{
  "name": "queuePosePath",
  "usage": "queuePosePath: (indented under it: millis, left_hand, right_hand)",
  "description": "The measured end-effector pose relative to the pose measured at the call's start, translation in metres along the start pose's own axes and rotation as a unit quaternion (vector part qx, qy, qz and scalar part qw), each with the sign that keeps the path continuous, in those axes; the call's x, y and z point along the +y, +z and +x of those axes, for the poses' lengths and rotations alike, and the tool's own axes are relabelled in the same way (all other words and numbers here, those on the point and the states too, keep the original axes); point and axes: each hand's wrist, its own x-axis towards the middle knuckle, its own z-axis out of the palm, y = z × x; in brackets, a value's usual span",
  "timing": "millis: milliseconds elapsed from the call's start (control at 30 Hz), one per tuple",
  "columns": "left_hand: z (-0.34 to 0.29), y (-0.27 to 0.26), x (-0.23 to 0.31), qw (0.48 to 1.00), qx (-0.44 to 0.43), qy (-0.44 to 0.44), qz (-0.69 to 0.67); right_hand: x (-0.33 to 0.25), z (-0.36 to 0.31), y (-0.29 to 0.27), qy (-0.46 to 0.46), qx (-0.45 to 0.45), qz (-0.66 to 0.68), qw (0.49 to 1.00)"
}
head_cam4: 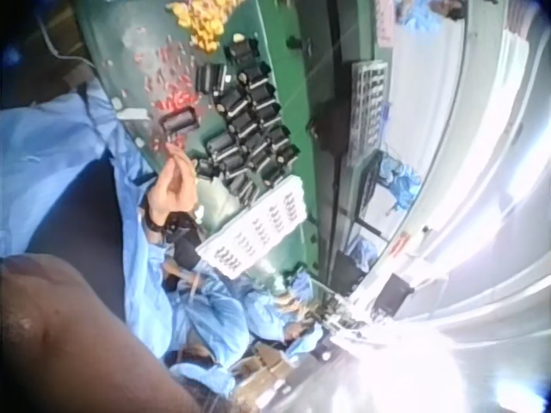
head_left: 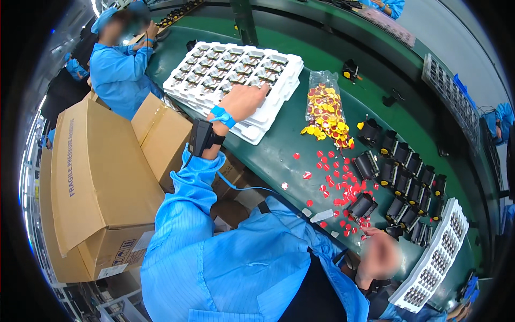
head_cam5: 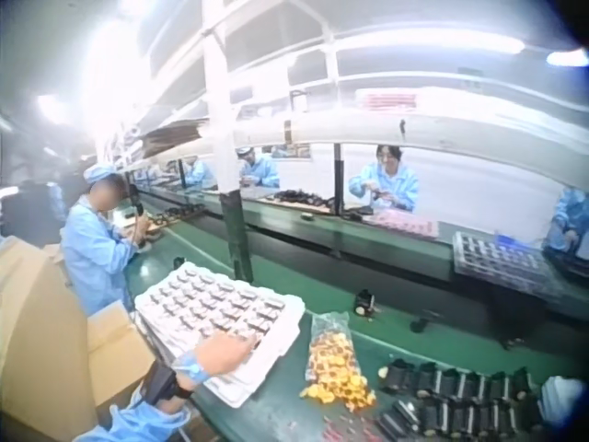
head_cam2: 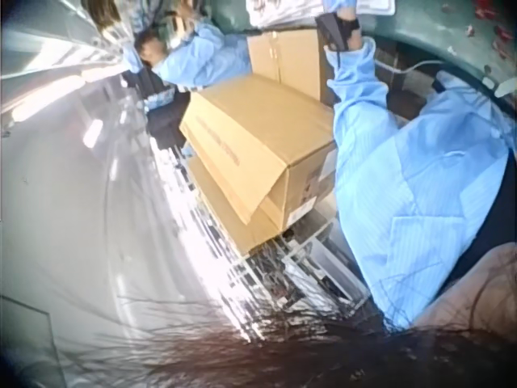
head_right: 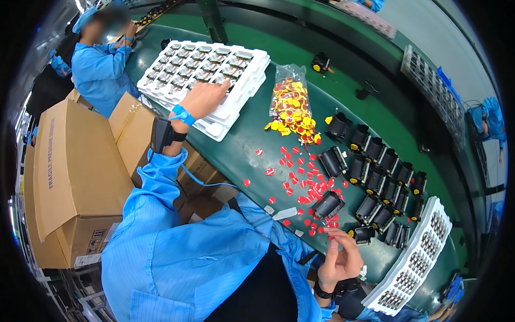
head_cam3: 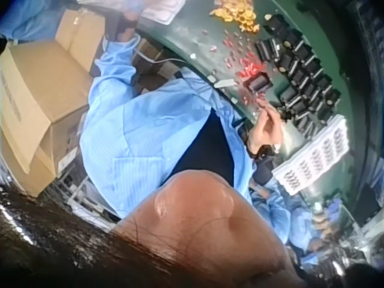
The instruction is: Assembling small electronic modules and plastic housings at a factory workstation.
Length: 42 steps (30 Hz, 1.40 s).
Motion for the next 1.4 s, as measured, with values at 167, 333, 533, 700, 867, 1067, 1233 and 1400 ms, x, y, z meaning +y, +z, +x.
queuePosePath:
  millis: [167, 333, 533, 700, 867, 1067, 1233, 1400]
  left_hand:
    - [0.007, 0.0, -0.002, 0.999, -0.031, 0.007, 0.031]
    - [-0.003, -0.02, -0.006, 0.998, -0.032, -0.013, -0.044]
    - [-0.033, -0.047, 0.058, 0.927, 0.336, 0.103, -0.13]
    - [-0.058, -0.1, 0.194, 0.833, 0.261, 0.44, -0.21]
    - [-0.058, -0.081, 0.237, 0.762, 0.258, 0.514, -0.297]
    - [-0.054, -0.066, 0.259, 0.748, 0.166, 0.554, -0.327]
    - [-0.015, -0.047, 0.273, 0.892, -0.043, 0.295, -0.339]
    - [-0.003, -0.031, 0.288, 0.893, -0.099, 0.321, -0.3]
  right_hand:
    - [-0.001, 0.0, 0.002, 0.014, -0.01, 0.014, 1.0]
    - [0.002, -0.01, 0.002, 0.026, -0.008, 0.025, 0.999]
    - [-0.01, -0.002, 0.002, 0.042, -0.057, 0.043, 0.997]
    - [-0.039, 0.053, 0.017, 0.01, -0.349, 0.071, 0.934]
    - [-0.03, 0.037, 0.001, 0.002, -0.332, 0.051, 0.942]
    - [-0.023, 0.001, -0.029, 0.089, -0.223, 0.085, 0.967]
    - [-0.013, -0.007, -0.046, 0.114, -0.03, 0.216, 0.969]
    - [-0.01, -0.001, -0.055, 0.084, -0.033, 0.149, 0.985]
